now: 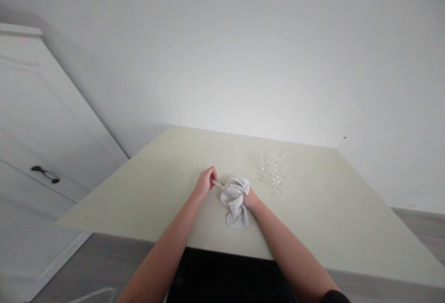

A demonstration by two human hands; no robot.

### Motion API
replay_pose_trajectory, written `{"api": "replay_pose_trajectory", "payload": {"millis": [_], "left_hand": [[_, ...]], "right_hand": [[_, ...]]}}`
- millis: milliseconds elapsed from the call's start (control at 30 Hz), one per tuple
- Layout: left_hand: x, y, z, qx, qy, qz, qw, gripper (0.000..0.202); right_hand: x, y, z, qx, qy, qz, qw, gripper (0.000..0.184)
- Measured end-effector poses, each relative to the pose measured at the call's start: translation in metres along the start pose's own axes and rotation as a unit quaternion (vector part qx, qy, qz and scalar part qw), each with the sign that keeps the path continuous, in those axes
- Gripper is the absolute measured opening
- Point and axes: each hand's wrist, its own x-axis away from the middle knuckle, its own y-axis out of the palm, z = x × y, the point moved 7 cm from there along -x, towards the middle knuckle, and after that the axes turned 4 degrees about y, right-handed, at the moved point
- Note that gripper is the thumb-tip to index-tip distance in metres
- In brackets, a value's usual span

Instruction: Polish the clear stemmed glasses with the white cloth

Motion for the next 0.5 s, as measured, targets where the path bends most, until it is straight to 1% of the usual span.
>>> {"api": "replay_pose_trajectory", "payload": {"millis": [200, 267, 400, 500], "left_hand": [[0.001, 0.0, 0.001, 0.007, 0.007, 0.003, 1.0, 0.047], [0.001, 0.001, 0.002, 0.009, 0.011, 0.003, 1.0, 0.047], [0.001, 0.001, 0.004, 0.026, 0.031, 0.009, 0.999, 0.045], [0.002, 0.003, 0.006, 0.045, 0.044, 0.014, 0.998, 0.043]], "right_hand": [[-0.002, -0.002, 0.0, -0.001, 0.004, 0.006, 1.0, 0.028], [-0.002, -0.003, 0.004, -0.03, 0.016, 0.021, 0.999, 0.029], [-0.001, -0.006, 0.015, -0.095, 0.03, 0.073, 0.992, 0.034], [-0.001, -0.003, 0.021, -0.138, 0.039, 0.092, 0.985, 0.037]]}}
